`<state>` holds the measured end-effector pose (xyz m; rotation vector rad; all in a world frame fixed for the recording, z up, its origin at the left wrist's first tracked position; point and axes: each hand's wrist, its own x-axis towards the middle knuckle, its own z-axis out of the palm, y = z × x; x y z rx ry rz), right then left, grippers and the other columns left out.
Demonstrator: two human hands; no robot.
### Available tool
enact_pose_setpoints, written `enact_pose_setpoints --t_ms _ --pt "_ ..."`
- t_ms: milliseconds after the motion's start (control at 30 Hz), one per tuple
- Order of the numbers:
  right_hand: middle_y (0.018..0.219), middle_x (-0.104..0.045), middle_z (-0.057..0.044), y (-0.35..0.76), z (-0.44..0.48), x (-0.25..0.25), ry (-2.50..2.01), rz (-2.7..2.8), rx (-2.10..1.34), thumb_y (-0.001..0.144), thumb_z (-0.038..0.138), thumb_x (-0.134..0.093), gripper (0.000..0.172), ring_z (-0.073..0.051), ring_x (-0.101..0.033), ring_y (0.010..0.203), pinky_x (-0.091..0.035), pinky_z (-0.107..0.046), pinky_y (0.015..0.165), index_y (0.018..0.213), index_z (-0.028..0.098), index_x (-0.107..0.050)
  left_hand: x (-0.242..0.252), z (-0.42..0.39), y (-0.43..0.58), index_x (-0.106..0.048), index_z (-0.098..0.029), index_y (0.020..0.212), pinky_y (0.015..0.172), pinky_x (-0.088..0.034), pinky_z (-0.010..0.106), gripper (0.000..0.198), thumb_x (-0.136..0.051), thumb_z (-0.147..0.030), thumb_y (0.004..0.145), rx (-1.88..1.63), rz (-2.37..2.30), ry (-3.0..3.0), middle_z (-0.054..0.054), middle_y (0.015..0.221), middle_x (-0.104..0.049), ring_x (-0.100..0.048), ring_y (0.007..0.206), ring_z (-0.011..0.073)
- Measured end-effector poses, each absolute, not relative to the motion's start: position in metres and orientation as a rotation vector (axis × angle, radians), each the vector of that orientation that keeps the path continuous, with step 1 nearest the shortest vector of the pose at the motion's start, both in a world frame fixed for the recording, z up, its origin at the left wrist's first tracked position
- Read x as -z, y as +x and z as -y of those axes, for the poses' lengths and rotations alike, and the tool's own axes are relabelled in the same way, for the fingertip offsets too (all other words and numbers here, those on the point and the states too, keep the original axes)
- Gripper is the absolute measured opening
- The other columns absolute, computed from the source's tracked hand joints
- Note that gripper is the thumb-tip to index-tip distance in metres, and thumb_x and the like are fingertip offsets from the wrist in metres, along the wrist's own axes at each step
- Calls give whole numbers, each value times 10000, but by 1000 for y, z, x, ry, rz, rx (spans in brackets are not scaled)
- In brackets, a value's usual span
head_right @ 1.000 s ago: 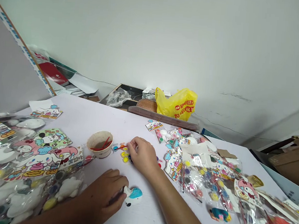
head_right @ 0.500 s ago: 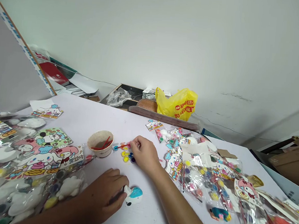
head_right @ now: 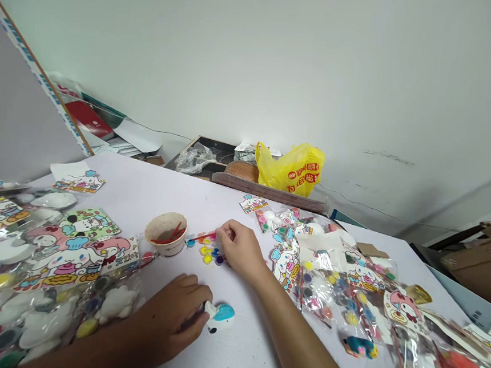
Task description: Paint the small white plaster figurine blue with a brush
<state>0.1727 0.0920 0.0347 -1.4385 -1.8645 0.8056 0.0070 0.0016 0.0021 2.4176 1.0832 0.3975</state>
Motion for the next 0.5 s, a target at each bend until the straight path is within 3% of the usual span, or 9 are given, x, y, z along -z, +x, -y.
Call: enact_pose_setpoints --t_ms 167,267,500 --pt "608 -475 38 195 -69 -54 -1382 1783 -815 907 395 -523 259 -134 -449 568 -363 -241 534 737 200 -534 -1 -2 6 -456 -201 843 731 -338 340 82 -476 -145 899 -437 -1047 2436 18 833 -536 -460 803 204" --pt "703 -545 -4 223 -32 -58 -1415 1683 -764 930 437 -510 275 -152 -478 622 -390 -252 559 804 202 -577 -1 -2 6 -474 -206 902 722 -330 339 60 -464 -147 907 -481 -1006 2424 15 834 -546 -463 782 202" --pt "699 -542 -10 263 57 -20 -1614 1344 -798 879 536 -567 322 -168 -490 612 -429 -249 543 813 226 -626 0 -1 4 -455 -206 840 679 -319 326 86 -437 -179 920 -493 -973 2428 7 778 -534 -450 716 192"
